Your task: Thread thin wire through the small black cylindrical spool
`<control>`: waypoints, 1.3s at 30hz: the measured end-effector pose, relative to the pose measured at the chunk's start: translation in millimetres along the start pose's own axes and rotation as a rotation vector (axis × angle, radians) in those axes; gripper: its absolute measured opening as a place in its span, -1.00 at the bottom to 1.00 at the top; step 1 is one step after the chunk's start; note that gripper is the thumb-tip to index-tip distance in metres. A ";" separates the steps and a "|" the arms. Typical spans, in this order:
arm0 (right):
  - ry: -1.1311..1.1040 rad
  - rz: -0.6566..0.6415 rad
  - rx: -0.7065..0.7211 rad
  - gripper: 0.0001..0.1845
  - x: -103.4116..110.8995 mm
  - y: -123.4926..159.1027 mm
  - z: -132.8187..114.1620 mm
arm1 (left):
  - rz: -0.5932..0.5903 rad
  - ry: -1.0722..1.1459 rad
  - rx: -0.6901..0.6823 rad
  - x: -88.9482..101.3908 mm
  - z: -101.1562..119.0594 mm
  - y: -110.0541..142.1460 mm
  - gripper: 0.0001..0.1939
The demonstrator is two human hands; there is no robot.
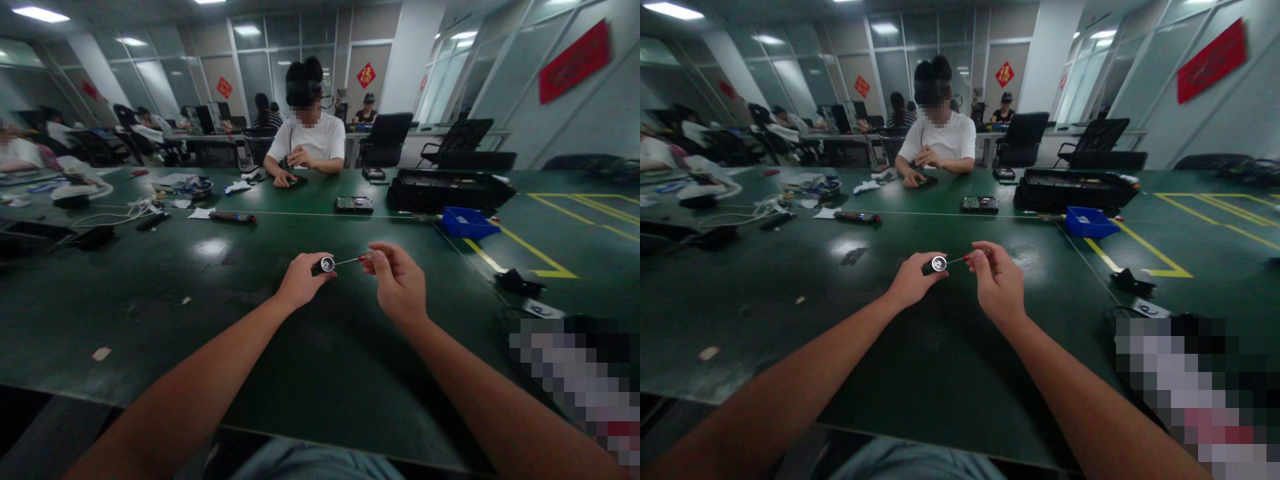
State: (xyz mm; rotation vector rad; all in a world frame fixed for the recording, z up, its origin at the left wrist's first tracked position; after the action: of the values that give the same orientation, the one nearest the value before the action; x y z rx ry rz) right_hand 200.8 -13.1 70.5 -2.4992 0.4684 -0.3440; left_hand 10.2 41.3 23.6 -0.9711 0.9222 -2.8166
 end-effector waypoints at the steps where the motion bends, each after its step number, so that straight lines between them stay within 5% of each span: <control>1: 0.002 0.002 0.003 -0.69 -0.2 0.2 0.9 | -0.001 0.003 -0.003 -0.2 0.1 0.0 -0.61; 14: 0.137 -0.036 0.072 -0.73 -2.0 0.4 -0.4 | -0.021 0.024 -0.052 -0.3 5.2 1.6 -0.61; 21: 0.400 0.019 0.201 -0.64 2.2 0.4 -8.6 | -0.050 0.010 -0.072 -0.9 3.5 2.0 -0.61; 29: 0.346 -0.136 0.259 -0.86 -5.3 4.6 -11.0 | -0.039 -0.007 -0.081 -1.9 4.0 2.6 -0.61; 39: 0.345 -0.154 0.191 -0.75 -6.6 3.8 -6.5 | -0.050 -0.018 -0.085 -2.5 3.9 2.7 -0.61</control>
State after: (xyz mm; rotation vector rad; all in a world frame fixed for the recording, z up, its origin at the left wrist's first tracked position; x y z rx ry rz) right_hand 191.7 -16.6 72.6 -2.2992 0.3564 -0.8482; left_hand 14.0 37.6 23.3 -1.0414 1.0375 -2.8262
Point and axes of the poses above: each hand's wrist, its own y-axis away from the middle knuckle, its own x-axis out of the back of the hand, z = x × y, the point moved 5 cm from there along -y, towards the middle knuckle, and after that the axes turned 7 degrees about z, right-handed, at the moved point
